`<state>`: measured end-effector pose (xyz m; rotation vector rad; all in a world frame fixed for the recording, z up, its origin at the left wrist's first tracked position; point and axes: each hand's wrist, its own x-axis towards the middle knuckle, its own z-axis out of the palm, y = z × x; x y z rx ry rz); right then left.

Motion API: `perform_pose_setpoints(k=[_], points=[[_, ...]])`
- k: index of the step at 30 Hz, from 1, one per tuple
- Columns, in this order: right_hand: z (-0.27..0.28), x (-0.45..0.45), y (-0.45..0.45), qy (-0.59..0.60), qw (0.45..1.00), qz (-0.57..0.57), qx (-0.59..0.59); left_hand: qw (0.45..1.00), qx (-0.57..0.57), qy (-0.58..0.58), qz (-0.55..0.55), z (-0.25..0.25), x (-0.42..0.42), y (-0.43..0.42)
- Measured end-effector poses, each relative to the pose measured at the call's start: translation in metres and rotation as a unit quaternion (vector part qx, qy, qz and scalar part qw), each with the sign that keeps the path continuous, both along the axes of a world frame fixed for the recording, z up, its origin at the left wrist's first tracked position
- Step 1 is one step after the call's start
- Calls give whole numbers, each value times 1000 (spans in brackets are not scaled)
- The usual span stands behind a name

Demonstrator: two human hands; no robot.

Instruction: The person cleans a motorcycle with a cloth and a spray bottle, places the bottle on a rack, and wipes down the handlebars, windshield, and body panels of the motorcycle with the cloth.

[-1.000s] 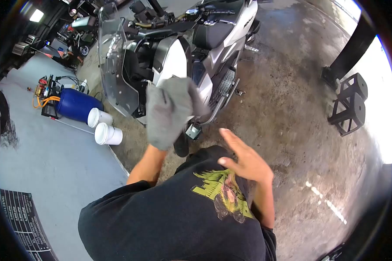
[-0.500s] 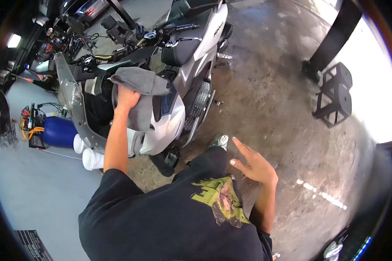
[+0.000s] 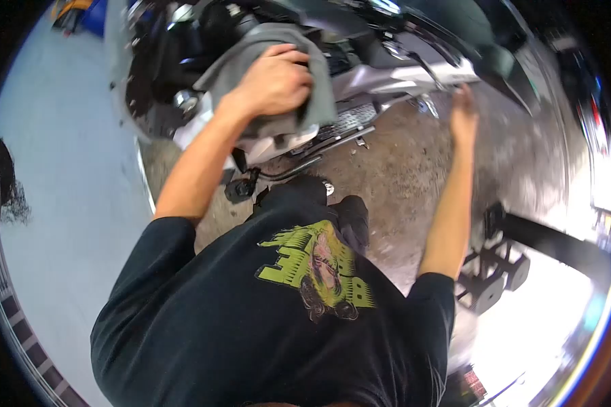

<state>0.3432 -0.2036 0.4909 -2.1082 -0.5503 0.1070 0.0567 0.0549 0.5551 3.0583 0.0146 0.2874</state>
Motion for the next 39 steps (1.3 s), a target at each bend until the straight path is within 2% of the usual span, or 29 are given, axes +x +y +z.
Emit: perform_pose_setpoints(k=[2,3,5,6,7,8,9,10,11,12,13,14,15,17,19,21,23,24,27,28,30,32,33,34,35,36,37,38,39], points=[[-22,63,23,-74,994,74,42,996,-25,-26,78,-3,11,-13],[-14,76,47,-12,998,58,36,992,-43,-54,109,-6,18,-20],[-52,131,77,-94,987,94,93,988,-96,19,118,1,23,-45],[-53,149,83,-48,993,103,19,940,-285,56,178,-14,26,-60],[-46,159,85,-4,993,106,-54,888,-422,45,179,-27,20,-76],[-42,155,88,6,993,110,-49,851,-497,12,171,-56,13,-91],[-35,147,87,10,989,133,-58,822,-524,21,222,-90,8,-105],[-34,145,77,13,986,150,-69,838,-512,51,179,-118,-7,-110],[-50,155,68,-192,965,142,-106,763,-609,28,217,-134,-23,-124],[-64,154,63,-158,976,151,-23,604,-718,30,345,-136,-35,-140],[-69,147,56,-128,977,157,61,407,-814,66,410,-142,-45,-148],[-65,142,47,-181,969,162,-38,368,-835,40,407,-166,-59,-158],[-56,130,41,-230,949,169,-135,295,-853,12,430,-145,-64,-168],[-23,87,24,-226,939,192,-171,290,-853,-7,434,-134,-71,-180],[-23,67,7,-490,838,207,-121,318,-840,-30,438,-129,-65,-192],[10,10,-6,-358,918,172,-14,343,-828,-60,439,-130,-61,-202],[41,-29,-20,-222,947,176,-153,290,-863,-84,405,-135,-56,-218],[66,-51,-27,-128,962,214,-114,267,-870,-104,400,-154,-58,-223],[92,-91,-40,-121,949,278,-86,187,-872,-250,378,-147,-67,-253],[96,-101,-43,-119,945,295,-72,186,-870,-255,380,-148,-68,-259],[104,-118,-42,-110,932,341,-47,90,-798,-466,371,-150,-78,-266],[106,-133,-35,-128,912,391,-14,78,-721,-578,373,-147,-85,-245],[110,-139,-32,-113,901,418,-2,111,-702,-631,312,-149,-92,-222],[111,-143,-29,-86,886,455,18,119,-672,-664,304,-160,-101,-191],[112,-146,-25,-58,871,486,37,126,-643,-675,339,-138,-94,-168],[113,-148,-21,-36,858,509,60,226,-650,-674,269,-131,-89,-140],[110,-146,-19,-36,842,534,68,317,-542,-697,345,-151,-83,-96],[107,-143,-18,4,820,565,92,541,-316,-601,496,-142,-65,-88],[100,-137,-17,44,797,591,117,545,-331,-587,498,-155,-55,-83]])
